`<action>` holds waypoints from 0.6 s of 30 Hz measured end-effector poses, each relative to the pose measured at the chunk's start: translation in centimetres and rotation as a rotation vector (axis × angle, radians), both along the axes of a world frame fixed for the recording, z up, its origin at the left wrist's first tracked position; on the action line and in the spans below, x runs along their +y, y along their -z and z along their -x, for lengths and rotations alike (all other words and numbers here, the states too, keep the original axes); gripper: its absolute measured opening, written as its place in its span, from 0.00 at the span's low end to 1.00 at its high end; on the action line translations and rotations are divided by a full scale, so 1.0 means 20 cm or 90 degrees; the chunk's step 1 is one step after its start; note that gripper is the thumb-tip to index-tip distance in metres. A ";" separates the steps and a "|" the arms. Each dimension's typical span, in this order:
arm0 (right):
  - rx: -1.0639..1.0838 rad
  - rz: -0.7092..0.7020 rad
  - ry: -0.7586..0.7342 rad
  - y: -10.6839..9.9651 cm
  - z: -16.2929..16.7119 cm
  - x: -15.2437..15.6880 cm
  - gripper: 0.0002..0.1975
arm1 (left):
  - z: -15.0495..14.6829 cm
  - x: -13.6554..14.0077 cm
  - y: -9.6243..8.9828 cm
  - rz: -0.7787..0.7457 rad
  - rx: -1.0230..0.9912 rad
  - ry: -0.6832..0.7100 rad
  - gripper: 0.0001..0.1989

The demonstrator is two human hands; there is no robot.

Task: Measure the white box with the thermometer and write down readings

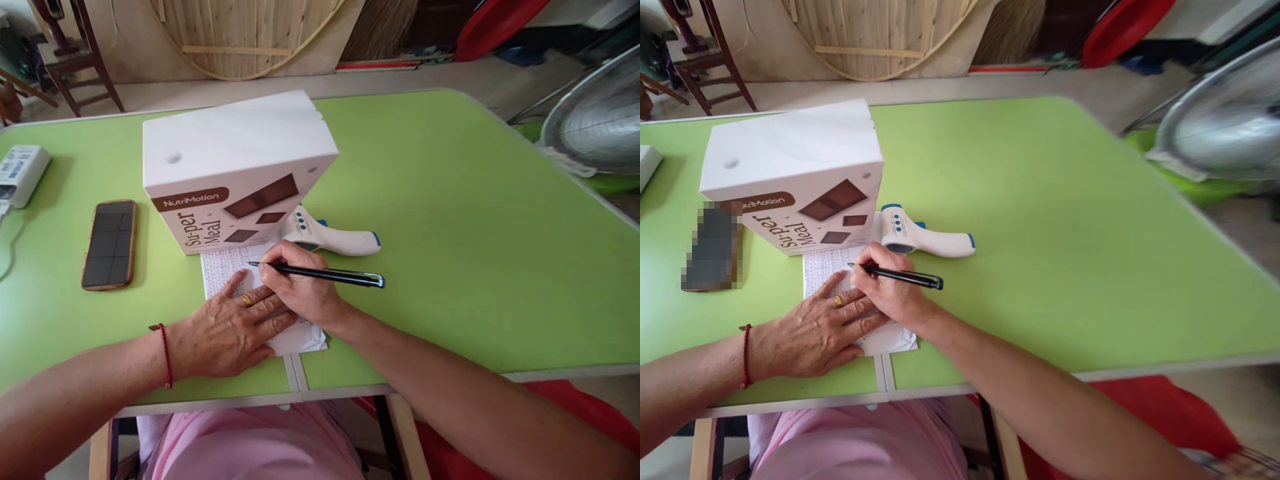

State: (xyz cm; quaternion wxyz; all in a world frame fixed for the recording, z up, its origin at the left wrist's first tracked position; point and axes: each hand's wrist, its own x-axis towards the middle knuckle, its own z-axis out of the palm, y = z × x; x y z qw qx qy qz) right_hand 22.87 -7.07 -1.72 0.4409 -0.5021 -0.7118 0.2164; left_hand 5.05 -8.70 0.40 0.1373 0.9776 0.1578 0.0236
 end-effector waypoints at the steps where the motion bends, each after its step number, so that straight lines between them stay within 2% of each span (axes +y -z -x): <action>1: -0.003 -0.002 -0.001 0.00 0.00 0.00 0.06 | 0.00 0.00 0.00 0.001 0.001 0.000 0.26; 11: 0.004 0.011 -0.008 0.00 -0.01 0.00 0.06 | 0.00 0.00 0.00 -0.007 -0.017 0.002 0.26; 18: 0.021 -0.008 0.026 0.00 -0.02 0.00 0.07 | 0.01 0.00 0.01 -0.018 -0.023 0.006 0.25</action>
